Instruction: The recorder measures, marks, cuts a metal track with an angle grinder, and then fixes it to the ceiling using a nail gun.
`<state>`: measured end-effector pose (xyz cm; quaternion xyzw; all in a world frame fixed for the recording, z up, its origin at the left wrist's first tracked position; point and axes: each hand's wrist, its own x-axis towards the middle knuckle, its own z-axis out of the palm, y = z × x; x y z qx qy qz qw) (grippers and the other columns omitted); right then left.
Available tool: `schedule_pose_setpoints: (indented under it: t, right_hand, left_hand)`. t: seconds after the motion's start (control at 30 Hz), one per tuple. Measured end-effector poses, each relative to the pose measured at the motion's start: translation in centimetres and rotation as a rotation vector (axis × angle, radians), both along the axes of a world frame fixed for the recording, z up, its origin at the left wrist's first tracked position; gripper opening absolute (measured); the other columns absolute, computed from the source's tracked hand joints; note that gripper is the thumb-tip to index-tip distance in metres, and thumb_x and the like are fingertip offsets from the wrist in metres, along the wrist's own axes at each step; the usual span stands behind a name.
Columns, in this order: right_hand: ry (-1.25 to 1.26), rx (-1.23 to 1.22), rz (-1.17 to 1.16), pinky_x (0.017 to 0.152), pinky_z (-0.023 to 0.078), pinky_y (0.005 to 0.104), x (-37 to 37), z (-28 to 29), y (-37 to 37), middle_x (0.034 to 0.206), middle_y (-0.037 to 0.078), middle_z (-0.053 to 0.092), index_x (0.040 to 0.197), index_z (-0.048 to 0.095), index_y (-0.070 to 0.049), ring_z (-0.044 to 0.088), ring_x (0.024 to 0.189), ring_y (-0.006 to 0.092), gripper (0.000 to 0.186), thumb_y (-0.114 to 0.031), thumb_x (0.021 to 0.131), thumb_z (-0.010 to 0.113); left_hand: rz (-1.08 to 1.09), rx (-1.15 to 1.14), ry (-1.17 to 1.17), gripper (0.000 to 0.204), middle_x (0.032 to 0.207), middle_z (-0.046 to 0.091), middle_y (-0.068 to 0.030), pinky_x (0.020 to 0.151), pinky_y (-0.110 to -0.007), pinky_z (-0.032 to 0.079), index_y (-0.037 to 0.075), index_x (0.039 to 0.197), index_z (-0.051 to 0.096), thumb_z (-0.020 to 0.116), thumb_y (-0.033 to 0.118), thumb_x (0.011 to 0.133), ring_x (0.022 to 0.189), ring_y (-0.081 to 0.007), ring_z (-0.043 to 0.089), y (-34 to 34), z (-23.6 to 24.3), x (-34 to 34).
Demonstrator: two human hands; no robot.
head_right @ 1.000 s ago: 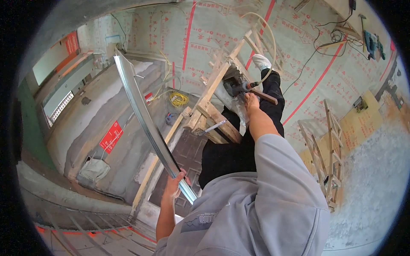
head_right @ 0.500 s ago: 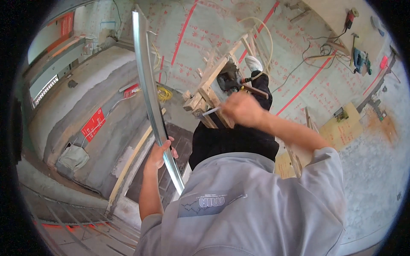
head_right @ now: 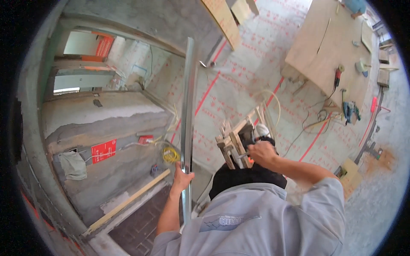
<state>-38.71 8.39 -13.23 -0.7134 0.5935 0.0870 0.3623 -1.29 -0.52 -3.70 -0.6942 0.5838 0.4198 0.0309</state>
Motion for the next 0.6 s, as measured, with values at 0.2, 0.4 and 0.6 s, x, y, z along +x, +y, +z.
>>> schedule_pose_setpoints:
  t: [0.2, 0.4, 0.6]
  right_hand:
    - [-0.666, -0.615, -1.045, 0.067, 0.054, 0.0333, -14.2, 8.6, -2.1, 0.087, 0.012, 0.071, 0.101, 0.060, -0.003, 0.069, 0.079, 0.0227, 0.011, -0.013, 0.096, 0.061]
    - [-1.361, -0.697, -1.195, 0.072, 0.055, 0.0271, -13.7, 22.2, -3.6, 0.107, 0.012, 0.071, 0.122, 0.059, -0.006, 0.069, 0.087, 0.0177, 0.032, -0.033, 0.105, 0.056]
    - [-1.803, -1.161, -0.499, 0.102, 0.051, 0.0371, -16.6, 31.2, -2.6, 0.153, 0.013, 0.048, 0.152, 0.044, -0.011, 0.047, 0.140, 0.0233, 0.064, -0.050, 0.102, 0.054]
  left_hand:
    - [-0.314, -0.402, 0.053, 0.051, 0.123, 0.059, -0.0305, 0.095, -0.053, 0.049, 0.002, 0.126, 0.046, 0.061, 0.010, 0.078, 0.112, -0.0497, 0.059, -6.8, 6.5, -4.2]
    - [-0.689, -0.598, 0.309, 0.048, 0.119, 0.060, -0.0280, 0.091, -0.052, 0.050, 0.005, 0.131, 0.050, 0.053, 0.003, 0.083, 0.111, -0.0480, 0.058, -12.8, 19.5, -15.6]
    - [-1.132, -0.944, 0.338, 0.050, 0.109, 0.062, -0.0270, 0.085, -0.053, 0.051, 0.006, 0.132, 0.051, 0.057, 0.001, 0.083, 0.099, -0.0456, 0.063, -12.5, 33.4, -26.8]
